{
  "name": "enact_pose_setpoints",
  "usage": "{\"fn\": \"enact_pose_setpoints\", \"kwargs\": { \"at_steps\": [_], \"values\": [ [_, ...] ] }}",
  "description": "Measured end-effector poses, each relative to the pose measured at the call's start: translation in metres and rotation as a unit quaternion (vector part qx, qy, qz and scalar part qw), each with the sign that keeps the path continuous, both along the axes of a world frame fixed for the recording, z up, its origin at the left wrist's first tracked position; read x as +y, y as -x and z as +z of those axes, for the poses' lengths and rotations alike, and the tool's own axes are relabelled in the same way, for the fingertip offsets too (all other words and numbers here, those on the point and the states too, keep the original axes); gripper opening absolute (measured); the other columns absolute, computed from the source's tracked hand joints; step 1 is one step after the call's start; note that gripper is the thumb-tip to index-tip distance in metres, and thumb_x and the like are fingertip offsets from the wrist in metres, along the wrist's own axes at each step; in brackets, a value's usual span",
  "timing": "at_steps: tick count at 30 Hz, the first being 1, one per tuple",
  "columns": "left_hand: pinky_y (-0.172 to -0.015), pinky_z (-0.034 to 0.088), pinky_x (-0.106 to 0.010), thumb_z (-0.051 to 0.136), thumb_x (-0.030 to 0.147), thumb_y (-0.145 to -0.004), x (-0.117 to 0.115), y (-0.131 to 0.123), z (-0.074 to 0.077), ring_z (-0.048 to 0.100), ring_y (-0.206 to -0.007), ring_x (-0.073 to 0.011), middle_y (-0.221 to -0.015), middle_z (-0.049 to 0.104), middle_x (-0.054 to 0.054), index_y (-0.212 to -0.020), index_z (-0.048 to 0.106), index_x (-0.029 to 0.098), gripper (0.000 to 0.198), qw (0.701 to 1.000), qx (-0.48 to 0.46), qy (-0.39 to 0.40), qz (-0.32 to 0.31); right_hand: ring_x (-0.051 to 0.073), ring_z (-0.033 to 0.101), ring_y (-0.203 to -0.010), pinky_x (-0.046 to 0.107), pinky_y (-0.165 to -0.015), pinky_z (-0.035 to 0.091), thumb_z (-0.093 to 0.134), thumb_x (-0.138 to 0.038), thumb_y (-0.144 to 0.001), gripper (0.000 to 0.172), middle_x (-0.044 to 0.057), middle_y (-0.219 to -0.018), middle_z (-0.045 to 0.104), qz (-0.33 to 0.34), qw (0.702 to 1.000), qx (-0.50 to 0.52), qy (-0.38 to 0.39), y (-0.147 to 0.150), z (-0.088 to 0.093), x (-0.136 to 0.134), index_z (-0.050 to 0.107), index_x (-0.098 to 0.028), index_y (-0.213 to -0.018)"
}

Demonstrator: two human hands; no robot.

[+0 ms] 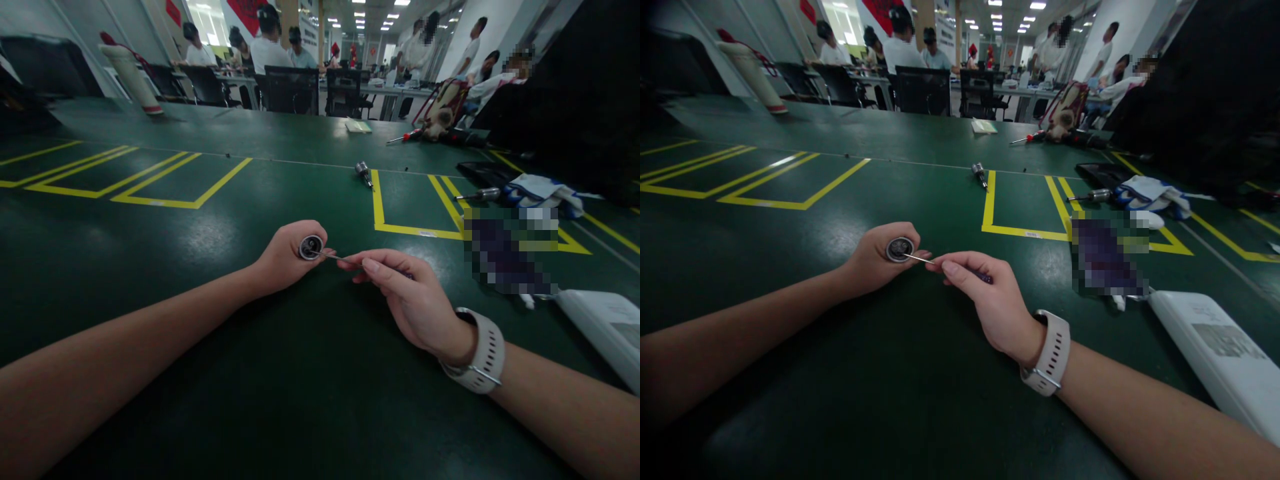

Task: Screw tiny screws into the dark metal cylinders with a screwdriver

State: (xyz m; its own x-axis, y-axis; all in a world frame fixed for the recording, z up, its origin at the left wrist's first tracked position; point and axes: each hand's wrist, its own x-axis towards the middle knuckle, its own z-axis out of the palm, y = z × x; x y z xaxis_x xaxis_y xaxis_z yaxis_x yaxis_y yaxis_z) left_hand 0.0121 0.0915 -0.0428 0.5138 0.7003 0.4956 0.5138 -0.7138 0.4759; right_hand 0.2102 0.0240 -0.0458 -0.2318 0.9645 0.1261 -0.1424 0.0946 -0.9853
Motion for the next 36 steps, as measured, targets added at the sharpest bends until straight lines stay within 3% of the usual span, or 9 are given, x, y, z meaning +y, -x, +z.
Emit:
{"fn": "enact_pose_setpoints", "kwargs": {
  "at_steps": [7, 15, 19, 24, 27, 36],
  "values": [
    [-0.055, 0.034, -0.023, 0.060, 0.020, -0.079, -0.0008, -0.0005, -0.0021, 0.045, -0.059, -0.0104, -0.064, 0.048, 0.003, -0.067, 0.048, 0.016, 0.017, 0.998, 0.052, -0.042, 0.008, 0.017, 0.065, -0.086, 0.033, -0.078, 0.050, 0.062, -0.028, -0.085, 0.017, 0.002, -0.096, 0.073, -0.034, 0.987, -0.145, -0.063, 0.0011, 0.0057, -0.0050, 0.072, -0.023, -0.097],
    [-0.053, 0.034, -0.022, 0.061, 0.022, -0.077, -0.0005, -0.0001, 0.0002, 0.043, -0.056, -0.0091, -0.062, 0.047, 0.004, -0.064, 0.046, 0.017, 0.020, 1.000, -0.013, -0.007, -0.023, 0.018, 0.064, -0.098, 0.032, -0.083, 0.048, 0.062, -0.028, -0.085, 0.015, 0.003, -0.099, 0.072, 0.019, 0.999, 0.019, 0.024, 0.0005, 0.0014, 0.0014, 0.072, -0.022, -0.094],
    [-0.053, 0.035, -0.022, 0.060, 0.023, -0.076, 0.0003, -0.0004, -0.0001, 0.044, -0.057, -0.0096, -0.063, 0.048, 0.004, -0.065, 0.047, 0.017, 0.018, 1.000, -0.014, 0.008, -0.020, 0.019, 0.064, -0.100, 0.033, -0.084, 0.049, 0.062, -0.027, -0.085, 0.015, 0.004, -0.099, 0.072, 0.014, 0.999, 0.037, 0.029, 0.0012, 0.0014, 0.0015, 0.072, -0.022, -0.094],
    [-0.056, 0.035, -0.024, 0.057, 0.021, -0.079, 0.0003, -0.0012, -0.0017, 0.046, -0.060, -0.0111, -0.065, 0.049, 0.002, -0.067, 0.048, 0.017, 0.016, 0.998, 0.054, -0.027, 0.016, 0.019, 0.064, -0.092, 0.036, -0.082, 0.049, 0.061, -0.031, -0.085, 0.018, 0.004, -0.100, 0.072, -0.039, 0.994, -0.093, -0.046, 0.0001, 0.0038, -0.0027, 0.072, -0.023, -0.097],
    [-0.058, 0.036, -0.025, 0.056, 0.019, -0.080, -0.0005, -0.0012, -0.0020, 0.048, -0.062, -0.0121, -0.067, 0.050, 0.001, -0.068, 0.049, 0.017, 0.014, 0.995, 0.091, -0.045, 0.015, 0.018, 0.065, -0.088, 0.036, -0.080, 0.049, 0.061, -0.029, -0.085, 0.018, 0.004, -0.097, 0.072, -0.028, 0.987, -0.148, -0.057, -0.0002, 0.0064, -0.0042, 0.072, -0.023, -0.097],
    [-0.055, 0.037, -0.023, 0.060, 0.023, -0.076, 0.0004, 0.0004, 0.0010, 0.045, -0.058, -0.0098, -0.063, 0.048, 0.003, -0.064, 0.047, 0.017, 0.019, 1.000, -0.002, 0.022, -0.020, 0.019, 0.064, -0.099, 0.034, -0.085, 0.048, 0.063, -0.028, -0.083, 0.016, 0.005, -0.100, 0.073, 0.025, 0.998, 0.034, 0.048, 0.0015, 0.0042, 0.0015, 0.072, -0.020, -0.094]
  ]
}}
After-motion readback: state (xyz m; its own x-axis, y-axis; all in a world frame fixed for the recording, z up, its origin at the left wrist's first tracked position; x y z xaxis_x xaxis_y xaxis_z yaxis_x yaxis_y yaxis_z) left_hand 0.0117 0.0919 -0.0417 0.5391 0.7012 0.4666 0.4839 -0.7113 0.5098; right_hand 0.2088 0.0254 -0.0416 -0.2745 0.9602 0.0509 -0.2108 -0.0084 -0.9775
